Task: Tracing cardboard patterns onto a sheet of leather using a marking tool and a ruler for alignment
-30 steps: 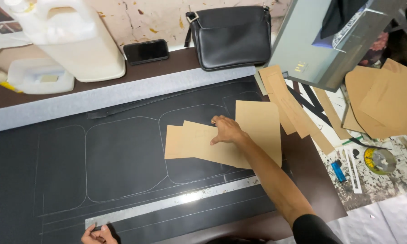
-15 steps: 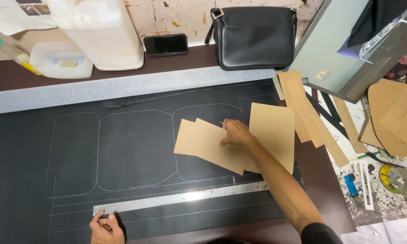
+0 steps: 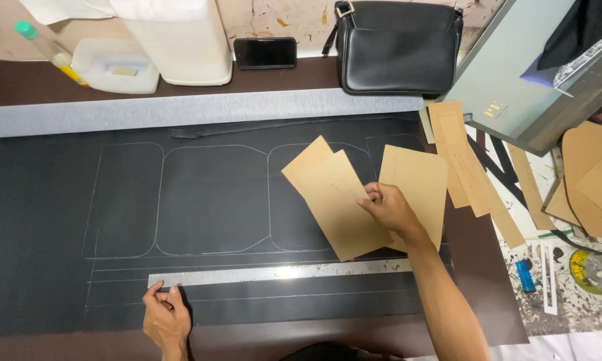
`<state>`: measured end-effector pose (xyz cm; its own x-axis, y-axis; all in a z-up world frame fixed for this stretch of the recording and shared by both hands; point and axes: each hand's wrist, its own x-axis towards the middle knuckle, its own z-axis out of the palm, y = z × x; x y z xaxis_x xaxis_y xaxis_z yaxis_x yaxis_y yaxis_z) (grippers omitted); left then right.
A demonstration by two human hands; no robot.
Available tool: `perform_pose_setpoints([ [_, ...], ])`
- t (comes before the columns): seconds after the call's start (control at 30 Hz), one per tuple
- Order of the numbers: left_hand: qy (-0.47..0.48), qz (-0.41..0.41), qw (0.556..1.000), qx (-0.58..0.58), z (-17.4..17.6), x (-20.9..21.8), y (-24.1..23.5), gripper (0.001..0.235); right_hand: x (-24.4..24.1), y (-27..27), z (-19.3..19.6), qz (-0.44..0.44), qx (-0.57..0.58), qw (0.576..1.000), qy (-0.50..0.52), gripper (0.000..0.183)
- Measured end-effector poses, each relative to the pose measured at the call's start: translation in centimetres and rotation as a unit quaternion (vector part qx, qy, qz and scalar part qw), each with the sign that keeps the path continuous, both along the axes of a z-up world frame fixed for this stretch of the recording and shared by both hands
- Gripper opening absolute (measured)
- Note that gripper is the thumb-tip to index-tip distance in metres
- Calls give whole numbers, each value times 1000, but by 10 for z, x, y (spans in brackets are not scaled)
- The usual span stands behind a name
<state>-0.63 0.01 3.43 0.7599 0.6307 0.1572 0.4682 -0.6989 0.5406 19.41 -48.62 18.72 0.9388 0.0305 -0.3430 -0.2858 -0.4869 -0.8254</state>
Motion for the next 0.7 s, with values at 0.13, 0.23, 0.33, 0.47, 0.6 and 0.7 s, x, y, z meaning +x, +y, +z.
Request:
perform_pose_setpoints([
  [0.13, -3, 1, 1000, -4, 3, 2, -1, 43, -19, -12, 3, -59, 46, 997, 5, 45],
  [0.23, -17, -7, 1000, -5, 4, 2, -2, 46, -31, -11, 16, -91, 181, 979, -12, 22],
  [0.33, -19, -11, 1000, 4, 7, 3, -2, 46, -38, -12, 6, -142, 224, 964, -2, 21],
  [0.47, -20, -15, 1000, -14, 16, 5, -5, 44, -52, 10, 14, -190, 183, 965, -1, 30],
  [0.6, -47, -27, 998, -28, 18, 4, -5, 43, -64, 48, 9, -230, 182, 955, 40, 12],
  [0.7, -70, -29, 995, -67, 13, 2, -1, 39, -66, 95, 0, -212, 238, 948, 25, 11],
])
